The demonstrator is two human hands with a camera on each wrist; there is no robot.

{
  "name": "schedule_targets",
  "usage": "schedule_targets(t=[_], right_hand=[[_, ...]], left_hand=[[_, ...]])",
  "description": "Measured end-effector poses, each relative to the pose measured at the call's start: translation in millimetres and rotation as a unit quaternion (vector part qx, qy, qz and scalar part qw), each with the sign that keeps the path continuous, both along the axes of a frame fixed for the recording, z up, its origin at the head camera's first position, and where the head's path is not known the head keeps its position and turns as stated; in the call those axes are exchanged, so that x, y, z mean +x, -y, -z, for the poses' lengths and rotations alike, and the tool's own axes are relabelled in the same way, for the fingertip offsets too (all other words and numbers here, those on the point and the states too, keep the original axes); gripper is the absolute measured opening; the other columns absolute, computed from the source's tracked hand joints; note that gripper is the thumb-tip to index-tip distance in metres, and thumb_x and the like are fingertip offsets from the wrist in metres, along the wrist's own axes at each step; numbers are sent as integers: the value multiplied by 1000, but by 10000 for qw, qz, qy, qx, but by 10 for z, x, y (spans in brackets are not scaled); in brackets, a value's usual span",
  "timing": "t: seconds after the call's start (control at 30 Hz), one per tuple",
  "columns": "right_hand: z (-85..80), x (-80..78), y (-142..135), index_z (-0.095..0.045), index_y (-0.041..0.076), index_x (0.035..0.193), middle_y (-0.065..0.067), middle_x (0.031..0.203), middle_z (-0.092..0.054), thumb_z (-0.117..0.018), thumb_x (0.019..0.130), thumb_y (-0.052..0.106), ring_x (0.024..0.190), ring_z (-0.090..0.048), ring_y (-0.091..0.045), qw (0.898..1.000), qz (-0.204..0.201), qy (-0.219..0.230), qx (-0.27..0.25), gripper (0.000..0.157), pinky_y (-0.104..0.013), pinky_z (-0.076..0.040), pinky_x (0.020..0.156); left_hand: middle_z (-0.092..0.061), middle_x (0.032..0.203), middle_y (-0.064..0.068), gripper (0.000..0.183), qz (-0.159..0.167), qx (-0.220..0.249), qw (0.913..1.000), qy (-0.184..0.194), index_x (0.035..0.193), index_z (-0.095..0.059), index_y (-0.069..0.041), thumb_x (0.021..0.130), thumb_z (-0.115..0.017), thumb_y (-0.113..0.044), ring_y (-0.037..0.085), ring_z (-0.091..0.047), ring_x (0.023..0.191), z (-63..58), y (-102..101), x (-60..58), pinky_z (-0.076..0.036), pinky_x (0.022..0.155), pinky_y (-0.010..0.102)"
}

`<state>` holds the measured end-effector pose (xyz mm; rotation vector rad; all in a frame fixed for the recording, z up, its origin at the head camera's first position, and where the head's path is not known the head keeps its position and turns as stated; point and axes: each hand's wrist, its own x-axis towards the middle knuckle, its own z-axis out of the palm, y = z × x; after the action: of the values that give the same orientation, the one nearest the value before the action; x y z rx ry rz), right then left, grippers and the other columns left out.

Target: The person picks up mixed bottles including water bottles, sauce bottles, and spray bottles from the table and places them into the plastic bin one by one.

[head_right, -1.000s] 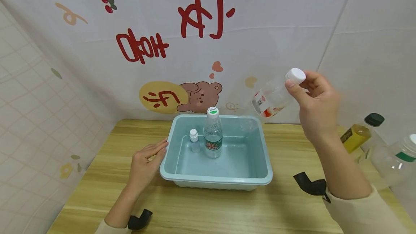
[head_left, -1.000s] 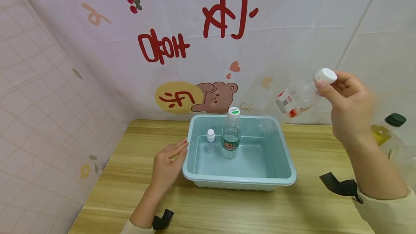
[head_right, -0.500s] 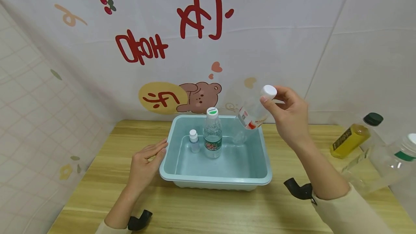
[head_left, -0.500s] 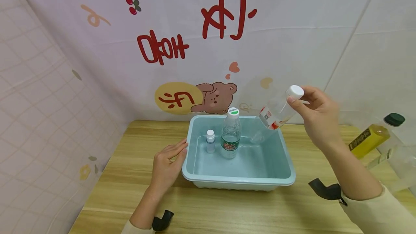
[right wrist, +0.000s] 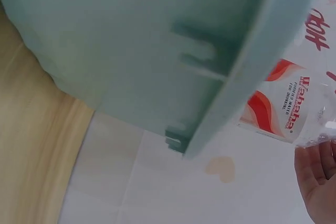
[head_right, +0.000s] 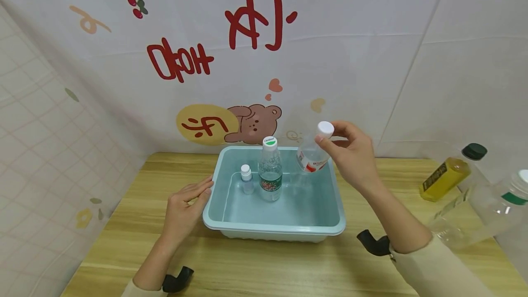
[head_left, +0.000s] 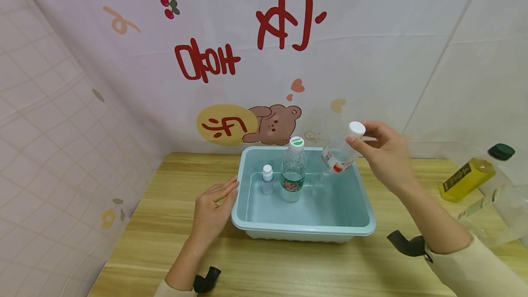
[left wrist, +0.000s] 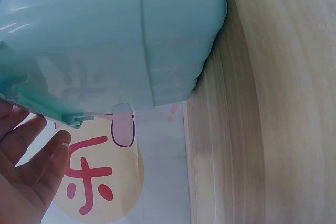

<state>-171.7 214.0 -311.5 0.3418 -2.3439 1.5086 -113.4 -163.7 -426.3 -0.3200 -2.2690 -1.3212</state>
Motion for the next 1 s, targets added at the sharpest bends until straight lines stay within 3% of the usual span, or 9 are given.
schedule_targets(t=[0.6, 1.0], right_hand=[[218, -24, 97, -67, 3, 126, -9, 115, -69, -79, 97, 25, 87, -75, -9, 9969, -214, 614, 439, 39, -21, -58, 77], [267, -35, 114, -66, 2, 130, -16, 124, -69, -78, 97, 28, 95, -73, -32, 9936, -282, 847, 698, 43, -22, -58, 77]], left_hand=[[-74, 127, 5, 25, 52, 10, 10000, 47, 119, -80, -6, 94, -76, -3, 21, -71, 113, 8, 2, -6, -58, 94, 47], [-74, 128, 3, 25, 37, -12, 10000, 44, 118, -80, -5, 94, -75, -4, 21, -71, 113, -6, 1, 5, -59, 93, 46]])
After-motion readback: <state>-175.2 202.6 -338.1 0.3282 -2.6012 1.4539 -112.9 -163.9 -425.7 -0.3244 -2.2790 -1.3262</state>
